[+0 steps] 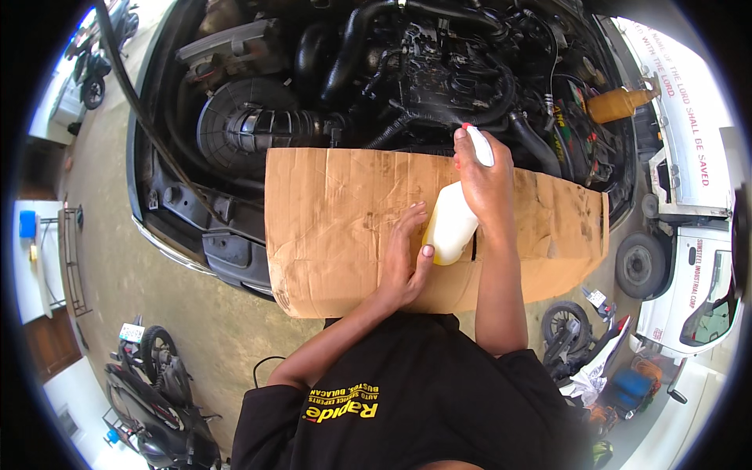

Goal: The person walks to a car with its hood open, wipes their hands with a cloth, and then sprays a cleaning solution from a bottle onto the engine bay. The person continues to spray different areas of the engine throughout the clip.

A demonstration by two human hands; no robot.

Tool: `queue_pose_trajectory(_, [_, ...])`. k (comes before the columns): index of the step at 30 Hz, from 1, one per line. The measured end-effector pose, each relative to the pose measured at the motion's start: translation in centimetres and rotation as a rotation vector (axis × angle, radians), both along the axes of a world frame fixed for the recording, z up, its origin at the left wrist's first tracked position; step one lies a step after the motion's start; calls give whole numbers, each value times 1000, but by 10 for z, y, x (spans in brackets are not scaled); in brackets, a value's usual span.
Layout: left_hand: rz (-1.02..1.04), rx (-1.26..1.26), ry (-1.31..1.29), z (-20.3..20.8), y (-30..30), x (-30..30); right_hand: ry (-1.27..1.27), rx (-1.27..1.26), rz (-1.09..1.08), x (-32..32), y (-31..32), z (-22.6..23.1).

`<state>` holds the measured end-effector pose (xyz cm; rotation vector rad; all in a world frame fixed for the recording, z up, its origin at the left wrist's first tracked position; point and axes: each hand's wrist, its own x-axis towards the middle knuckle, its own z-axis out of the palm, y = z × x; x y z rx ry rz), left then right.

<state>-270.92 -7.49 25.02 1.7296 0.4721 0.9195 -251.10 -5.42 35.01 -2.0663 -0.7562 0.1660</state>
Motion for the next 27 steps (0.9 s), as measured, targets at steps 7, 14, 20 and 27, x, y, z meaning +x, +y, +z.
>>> queue_pose_trajectory(7, [-1, 59, 7, 2, 0, 2, -80, -29, -83, 17, -15, -7])
queue_pose_trajectory(14, [-1, -10, 13, 3, -5, 3, 70, 6, -100, 24, -36, 10])
queue_pose_trajectory(20, [12, 16, 26, 2, -6, 4, 252, 92, -9, 23, -54, 29])
queue_pose_trajectory(27, [18, 44, 50, 3, -7, 6, 150, 50, -20, 12, -48, 21])
